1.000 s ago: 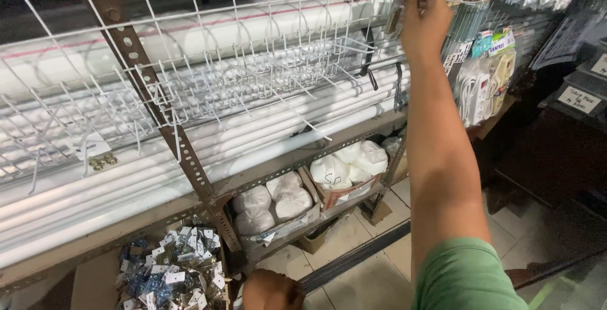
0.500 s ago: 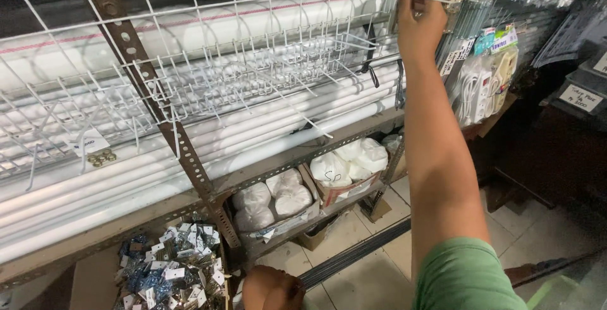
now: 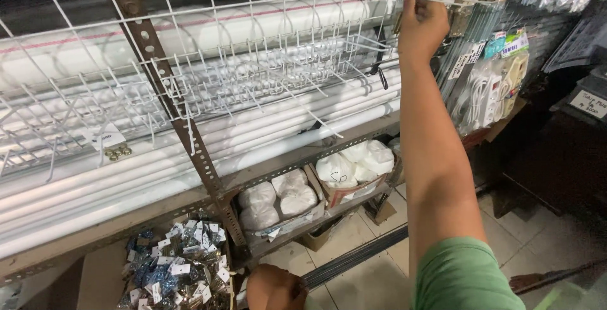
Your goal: The person sits on a stool and sorts small hardware items from a cardboard box. They pick up individual packages of screws or bolts, examine them, and hang them on a wire rack above. The person repeats this process, organizing the items by type and size.
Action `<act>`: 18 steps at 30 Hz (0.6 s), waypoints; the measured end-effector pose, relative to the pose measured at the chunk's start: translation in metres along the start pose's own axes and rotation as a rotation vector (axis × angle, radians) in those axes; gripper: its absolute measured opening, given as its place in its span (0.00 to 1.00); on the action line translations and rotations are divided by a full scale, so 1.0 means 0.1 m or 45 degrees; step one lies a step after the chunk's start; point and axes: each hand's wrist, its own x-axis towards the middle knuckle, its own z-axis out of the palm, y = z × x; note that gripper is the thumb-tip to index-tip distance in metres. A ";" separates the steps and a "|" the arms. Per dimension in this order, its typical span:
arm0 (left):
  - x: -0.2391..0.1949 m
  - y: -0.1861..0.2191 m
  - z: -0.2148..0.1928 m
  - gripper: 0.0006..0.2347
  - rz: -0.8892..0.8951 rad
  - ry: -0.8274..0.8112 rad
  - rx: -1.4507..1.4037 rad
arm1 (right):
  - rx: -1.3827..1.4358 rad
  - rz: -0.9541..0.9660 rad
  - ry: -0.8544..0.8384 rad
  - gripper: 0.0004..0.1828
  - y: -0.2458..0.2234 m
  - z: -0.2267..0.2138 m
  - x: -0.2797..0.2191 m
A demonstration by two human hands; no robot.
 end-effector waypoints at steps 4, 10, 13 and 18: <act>0.34 -0.16 0.25 0.09 0.004 0.166 -0.115 | 0.024 0.167 0.106 0.06 -0.18 -0.05 -0.08; 0.18 -0.59 0.50 0.04 0.039 0.270 -1.172 | 0.341 0.105 0.259 0.10 -0.25 -0.40 -0.99; -0.03 -0.50 -0.18 0.02 0.153 0.640 -0.971 | 0.260 0.172 0.167 0.09 -0.19 -0.59 -1.79; -0.82 -1.56 -0.34 0.06 -0.642 0.622 -0.781 | 0.352 0.496 -0.297 0.06 -0.75 -0.92 -3.24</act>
